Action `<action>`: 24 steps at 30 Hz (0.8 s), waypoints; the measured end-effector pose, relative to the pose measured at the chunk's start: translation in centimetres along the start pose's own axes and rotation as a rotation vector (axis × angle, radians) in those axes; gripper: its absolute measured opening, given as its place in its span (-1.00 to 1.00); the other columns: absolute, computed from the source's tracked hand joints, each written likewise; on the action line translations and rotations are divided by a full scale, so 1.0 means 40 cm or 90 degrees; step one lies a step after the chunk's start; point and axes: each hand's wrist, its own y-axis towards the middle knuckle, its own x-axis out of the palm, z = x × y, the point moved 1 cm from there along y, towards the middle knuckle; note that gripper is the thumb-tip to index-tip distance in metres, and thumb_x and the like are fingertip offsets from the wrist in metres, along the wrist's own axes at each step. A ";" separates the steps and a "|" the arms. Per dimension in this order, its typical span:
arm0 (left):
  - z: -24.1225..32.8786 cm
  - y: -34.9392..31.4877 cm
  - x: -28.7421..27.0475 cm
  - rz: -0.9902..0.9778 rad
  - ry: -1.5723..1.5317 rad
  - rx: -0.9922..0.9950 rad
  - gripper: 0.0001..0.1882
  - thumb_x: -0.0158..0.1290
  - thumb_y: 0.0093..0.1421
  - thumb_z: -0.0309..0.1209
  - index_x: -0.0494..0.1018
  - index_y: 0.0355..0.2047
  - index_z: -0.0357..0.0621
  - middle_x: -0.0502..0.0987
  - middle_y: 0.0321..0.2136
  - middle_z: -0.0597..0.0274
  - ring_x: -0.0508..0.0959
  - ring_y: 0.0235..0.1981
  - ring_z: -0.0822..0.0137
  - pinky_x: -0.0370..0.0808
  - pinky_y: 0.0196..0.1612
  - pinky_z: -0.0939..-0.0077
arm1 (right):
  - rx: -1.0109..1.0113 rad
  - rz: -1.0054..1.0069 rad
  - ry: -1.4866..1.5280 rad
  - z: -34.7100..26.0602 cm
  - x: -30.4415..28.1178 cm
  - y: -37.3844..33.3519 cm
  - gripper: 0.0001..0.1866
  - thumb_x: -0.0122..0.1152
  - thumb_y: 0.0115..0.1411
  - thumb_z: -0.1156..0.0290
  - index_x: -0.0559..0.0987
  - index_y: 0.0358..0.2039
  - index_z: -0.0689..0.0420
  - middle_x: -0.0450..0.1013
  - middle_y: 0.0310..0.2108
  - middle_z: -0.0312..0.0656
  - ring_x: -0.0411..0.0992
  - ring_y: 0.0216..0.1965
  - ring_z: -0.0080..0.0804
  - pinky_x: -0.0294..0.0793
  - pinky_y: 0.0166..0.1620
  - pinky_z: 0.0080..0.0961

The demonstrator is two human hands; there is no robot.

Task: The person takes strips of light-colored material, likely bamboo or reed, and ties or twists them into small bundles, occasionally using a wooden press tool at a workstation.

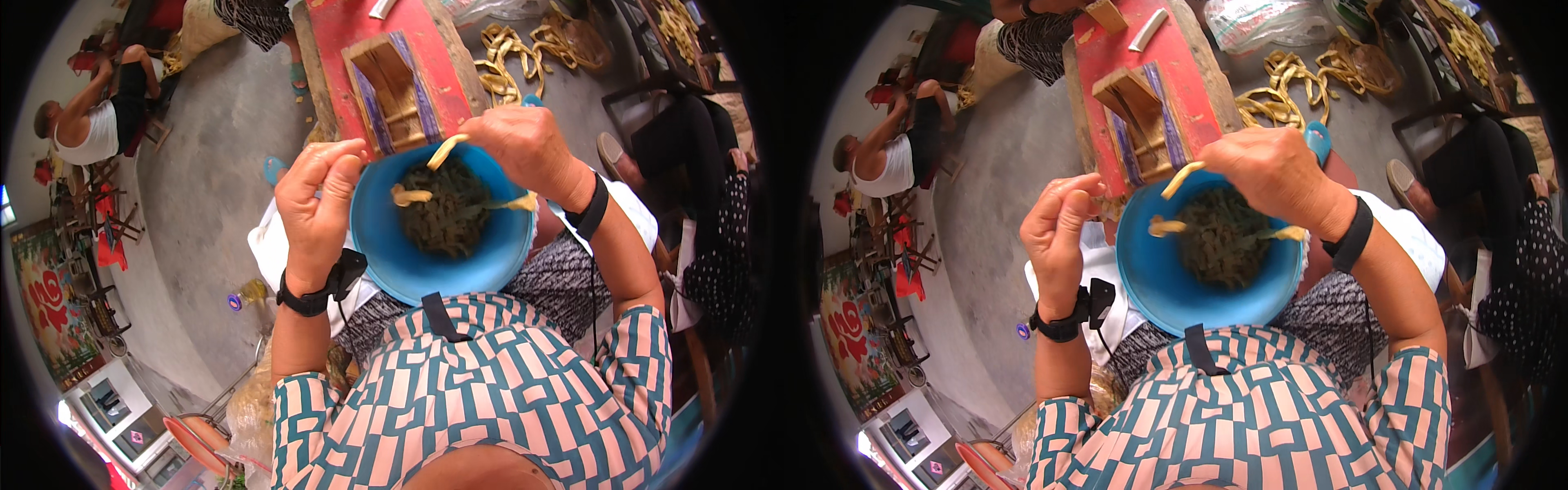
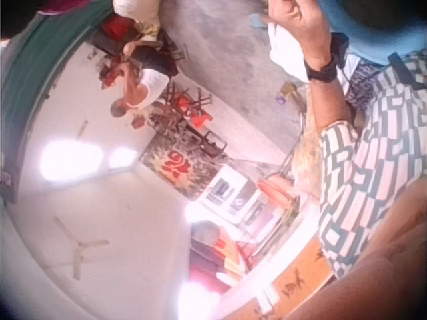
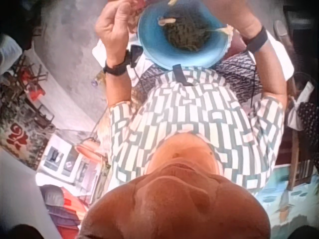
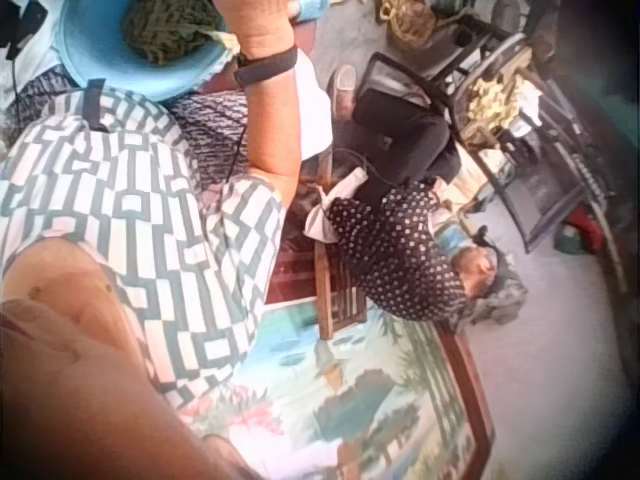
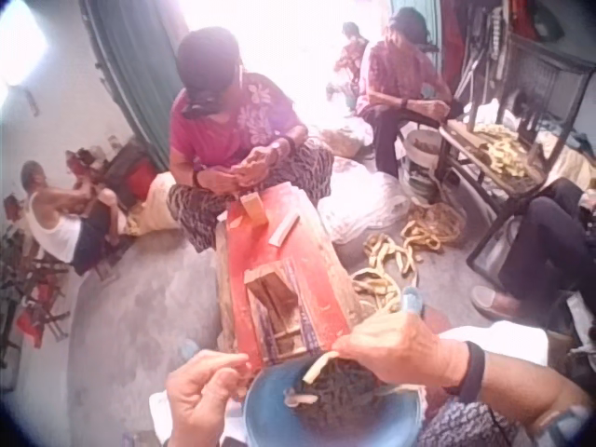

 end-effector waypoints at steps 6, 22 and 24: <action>0.013 -0.058 0.059 -0.385 -0.306 -0.360 -0.64 0.01 0.45 -0.20 0.55 -0.20 -0.31 0.58 -0.48 0.30 0.53 -0.51 0.55 0.48 -0.37 0.66 | -0.210 0.010 -0.105 -0.123 0.007 0.031 -0.86 0.24 0.02 0.33 0.49 -0.41 0.03 0.31 -0.56 -0.39 0.44 -0.49 -0.48 0.50 -0.44 -0.52; 0.136 -0.128 0.003 -0.264 -0.412 0.123 -0.72 0.30 0.20 -0.28 0.64 -0.25 -0.28 0.40 0.20 -0.27 0.39 0.25 -0.35 0.51 0.21 -0.08 | 0.162 -0.137 0.644 -0.195 -0.016 -0.040 -0.86 0.21 0.37 0.47 0.60 -0.14 0.25 0.50 -0.56 -0.24 0.51 -0.54 -0.51 0.45 -0.44 -0.54; 0.163 -0.123 0.020 -0.221 -0.075 0.191 -0.79 0.37 0.05 -0.46 0.63 -0.33 -0.30 0.50 0.14 -0.22 0.45 0.25 -0.15 0.46 0.24 0.05 | 0.185 -0.147 0.665 -0.213 -0.024 -0.046 -0.83 0.17 0.39 0.46 0.60 -0.10 0.26 0.47 -0.57 -0.25 0.46 -0.56 -0.55 0.42 -0.46 -0.56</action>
